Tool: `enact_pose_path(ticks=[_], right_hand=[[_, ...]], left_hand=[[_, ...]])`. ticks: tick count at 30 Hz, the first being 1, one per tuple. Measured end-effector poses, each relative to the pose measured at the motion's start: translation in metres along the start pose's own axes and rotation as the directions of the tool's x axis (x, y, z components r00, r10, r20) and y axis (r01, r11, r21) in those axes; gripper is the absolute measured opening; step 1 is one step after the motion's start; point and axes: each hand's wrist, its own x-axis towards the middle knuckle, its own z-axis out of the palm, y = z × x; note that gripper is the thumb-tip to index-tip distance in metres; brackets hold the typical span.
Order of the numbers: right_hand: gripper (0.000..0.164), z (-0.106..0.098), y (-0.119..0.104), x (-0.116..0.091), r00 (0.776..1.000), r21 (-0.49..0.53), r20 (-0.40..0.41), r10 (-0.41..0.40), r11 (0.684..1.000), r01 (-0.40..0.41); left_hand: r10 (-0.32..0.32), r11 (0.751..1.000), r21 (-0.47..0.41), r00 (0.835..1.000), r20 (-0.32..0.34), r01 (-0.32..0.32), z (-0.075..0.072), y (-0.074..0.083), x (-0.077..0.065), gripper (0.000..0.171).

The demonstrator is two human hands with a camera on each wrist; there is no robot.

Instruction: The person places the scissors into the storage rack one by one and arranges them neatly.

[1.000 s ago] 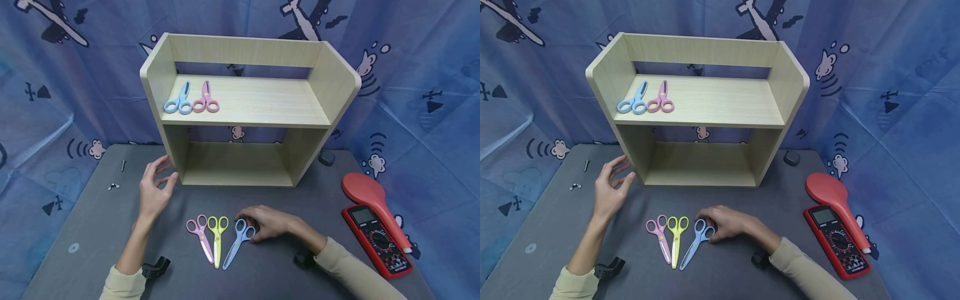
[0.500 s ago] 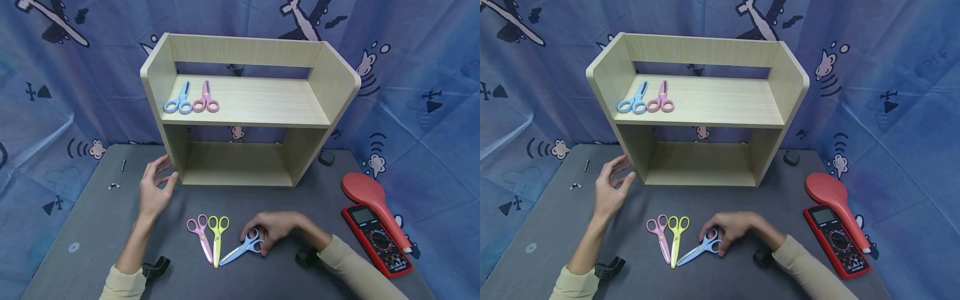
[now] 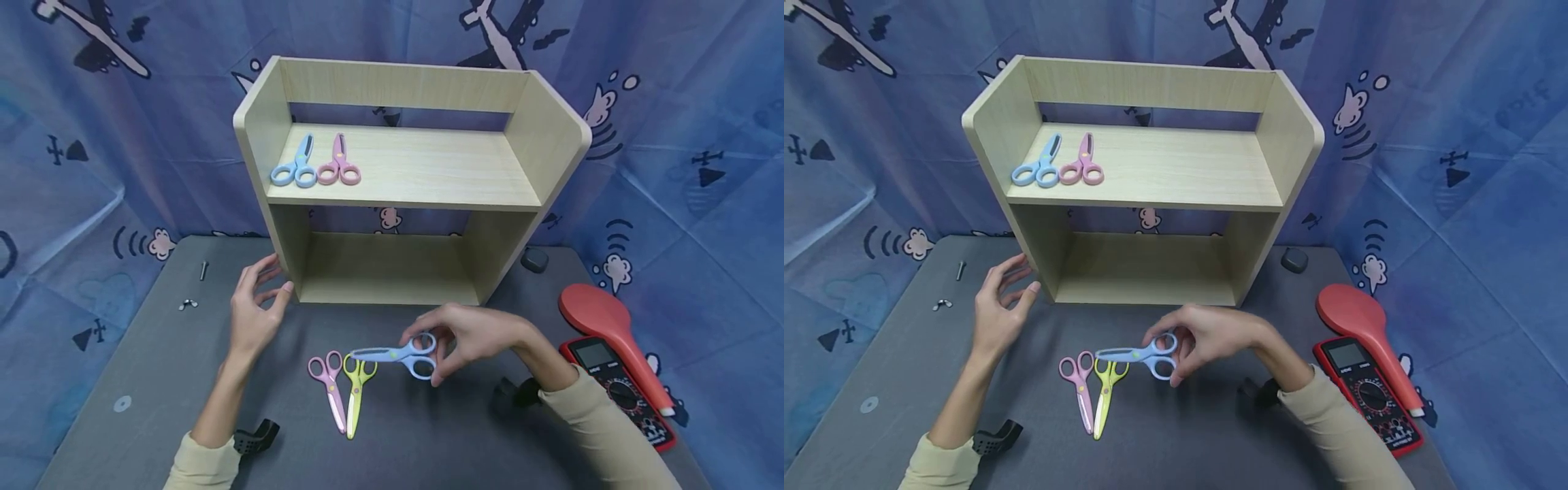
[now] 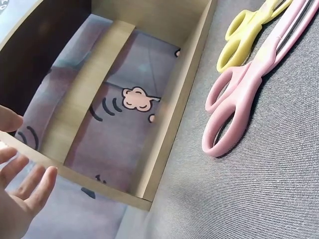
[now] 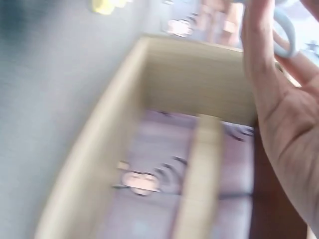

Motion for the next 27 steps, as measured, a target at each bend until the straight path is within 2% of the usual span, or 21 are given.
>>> enact_pose_path(ticks=[2,4,6,8,11,13,16,21,23,27], right_hand=[[0.061,-0.011,-0.015,-0.005,0.991,-0.035,-0.096,-0.088,0.996,0.086],[0.06,-0.024,-0.03,-0.009,0.958,-0.089,-0.206,-0.197,0.979,0.182],[0.06,-0.036,-0.046,-0.011,0.901,-0.162,-0.319,-0.293,0.954,0.252],[0.063,-0.048,-0.061,-0.012,0.83,-0.239,-0.424,-0.363,0.929,0.284],[0.067,-0.066,-0.081,-0.008,0.74,-0.333,-0.549,-0.389,0.913,0.233],[0.067,-0.079,-0.091,-0.002,0.7,-0.362,-0.614,-0.365,0.918,0.162],[0.062,-0.096,-0.1,0.011,0.67,-0.357,-0.688,-0.278,0.934,0.021],[0.06,-0.117,-0.104,0.037,0.646,-0.293,-0.755,-0.11,0.939,-0.181],[0.059,-0.124,-0.102,0.046,0.645,-0.29,-0.76,-0.082,0.931,-0.223],[0.053,-0.133,-0.098,0.061,0.637,-0.287,-0.768,-0.062,0.923,-0.257]], left_hand=[[0.0,1.0,0.0,1.0,0.0,0.0,0.0,0.0,0.0,0.055],[0.004,1.0,0.001,1.0,-0.001,-0.004,0.0,0.0,0.0,0.055],[0.008,1.0,0.005,1.0,-0.002,-0.008,0.0,-0.001,-0.001,0.055],[0.012,1.0,0.006,1.0,-0.002,-0.012,0.0,0.0,-0.001,0.055],[0.014,1.0,0.004,1.0,-0.003,-0.014,0.001,0.0,-0.001,0.055],[0.014,1.0,0.001,1.0,-0.003,-0.014,0.001,0.001,-0.001,0.055],[0.01,1.0,0.0,1.0,-0.006,-0.01,0.001,0.001,0.0,0.055],[-0.005,1.0,-0.003,1.0,-0.011,0.005,0.001,0.002,0.001,0.054],[-0.01,1.0,-0.007,1.0,-0.012,0.01,0.001,0.002,0.001,0.054],[-0.015,1.0,-0.009,1.0,-0.013,0.015,0.001,0.001,0.0,0.055]])
